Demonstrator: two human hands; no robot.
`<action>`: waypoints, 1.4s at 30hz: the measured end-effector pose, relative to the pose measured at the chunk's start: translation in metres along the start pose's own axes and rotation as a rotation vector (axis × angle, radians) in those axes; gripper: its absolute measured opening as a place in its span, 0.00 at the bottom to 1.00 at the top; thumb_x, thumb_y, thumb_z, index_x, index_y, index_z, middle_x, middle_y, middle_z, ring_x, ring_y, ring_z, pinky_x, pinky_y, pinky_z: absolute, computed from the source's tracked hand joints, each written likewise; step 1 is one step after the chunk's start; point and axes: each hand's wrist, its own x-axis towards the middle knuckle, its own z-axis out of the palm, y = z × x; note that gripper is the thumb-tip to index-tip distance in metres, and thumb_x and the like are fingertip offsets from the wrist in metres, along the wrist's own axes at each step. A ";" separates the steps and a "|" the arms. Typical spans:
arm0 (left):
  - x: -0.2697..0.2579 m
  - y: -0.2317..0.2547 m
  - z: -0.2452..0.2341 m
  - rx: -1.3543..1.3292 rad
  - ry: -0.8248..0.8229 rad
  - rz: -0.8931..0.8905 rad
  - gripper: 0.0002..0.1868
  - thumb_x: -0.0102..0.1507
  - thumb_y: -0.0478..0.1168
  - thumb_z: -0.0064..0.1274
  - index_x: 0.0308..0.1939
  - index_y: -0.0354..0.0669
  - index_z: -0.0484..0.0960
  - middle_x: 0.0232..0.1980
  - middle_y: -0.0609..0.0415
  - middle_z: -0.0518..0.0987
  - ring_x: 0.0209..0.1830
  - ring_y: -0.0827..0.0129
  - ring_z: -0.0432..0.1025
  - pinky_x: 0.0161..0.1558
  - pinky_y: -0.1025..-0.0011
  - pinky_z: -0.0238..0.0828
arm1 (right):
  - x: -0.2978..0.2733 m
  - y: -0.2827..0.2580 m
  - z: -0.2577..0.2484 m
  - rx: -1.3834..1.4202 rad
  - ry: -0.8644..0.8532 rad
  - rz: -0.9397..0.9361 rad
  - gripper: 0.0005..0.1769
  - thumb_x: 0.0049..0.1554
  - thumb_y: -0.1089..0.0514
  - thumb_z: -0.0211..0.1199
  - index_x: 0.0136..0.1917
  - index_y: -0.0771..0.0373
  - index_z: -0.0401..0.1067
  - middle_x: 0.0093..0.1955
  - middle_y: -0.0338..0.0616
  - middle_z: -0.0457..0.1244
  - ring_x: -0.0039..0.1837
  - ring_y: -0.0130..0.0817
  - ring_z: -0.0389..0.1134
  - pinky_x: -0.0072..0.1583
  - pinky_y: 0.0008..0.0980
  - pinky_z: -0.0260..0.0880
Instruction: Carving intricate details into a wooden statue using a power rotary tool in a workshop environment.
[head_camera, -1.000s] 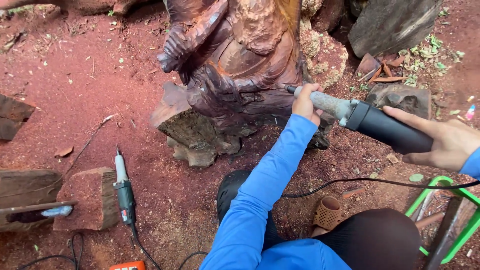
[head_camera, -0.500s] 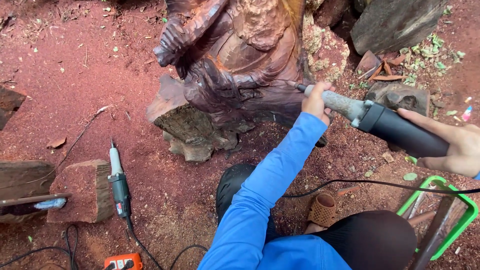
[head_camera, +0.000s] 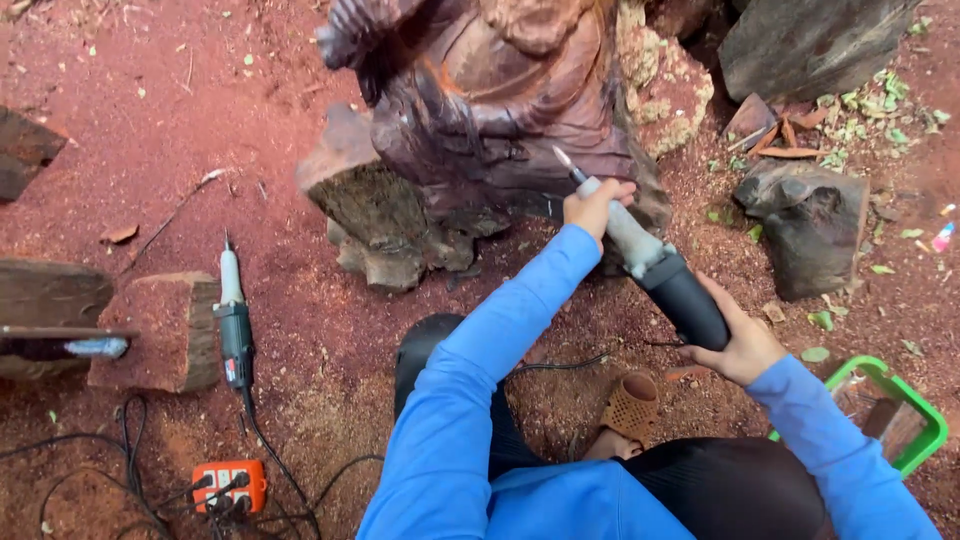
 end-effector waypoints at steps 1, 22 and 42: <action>0.001 -0.003 -0.006 0.000 0.005 0.004 0.17 0.56 0.38 0.56 0.41 0.24 0.84 0.38 0.45 0.85 0.41 0.62 0.81 0.42 0.69 0.77 | -0.004 -0.016 0.001 0.001 -0.004 -0.005 0.68 0.37 0.65 0.76 0.84 0.45 0.46 0.67 0.48 0.67 0.57 0.46 0.74 0.54 0.39 0.75; 0.034 -0.006 -0.006 0.112 -0.083 -0.078 0.14 0.51 0.39 0.61 0.35 0.31 0.80 0.36 0.39 0.85 0.39 0.56 0.82 0.42 0.60 0.81 | -0.006 -0.035 0.019 -0.029 0.017 0.231 0.70 0.37 0.48 0.82 0.84 0.26 0.46 0.65 0.62 0.67 0.64 0.65 0.69 0.64 0.56 0.72; -0.034 -0.016 0.013 0.848 -0.393 -0.017 0.31 0.49 0.54 0.64 0.50 0.39 0.84 0.51 0.41 0.83 0.57 0.46 0.77 0.59 0.48 0.76 | -0.009 0.091 0.181 1.431 0.047 -0.289 0.45 0.32 0.71 0.70 0.66 0.68 0.68 0.37 0.70 0.68 0.30 0.61 0.76 0.29 0.57 0.80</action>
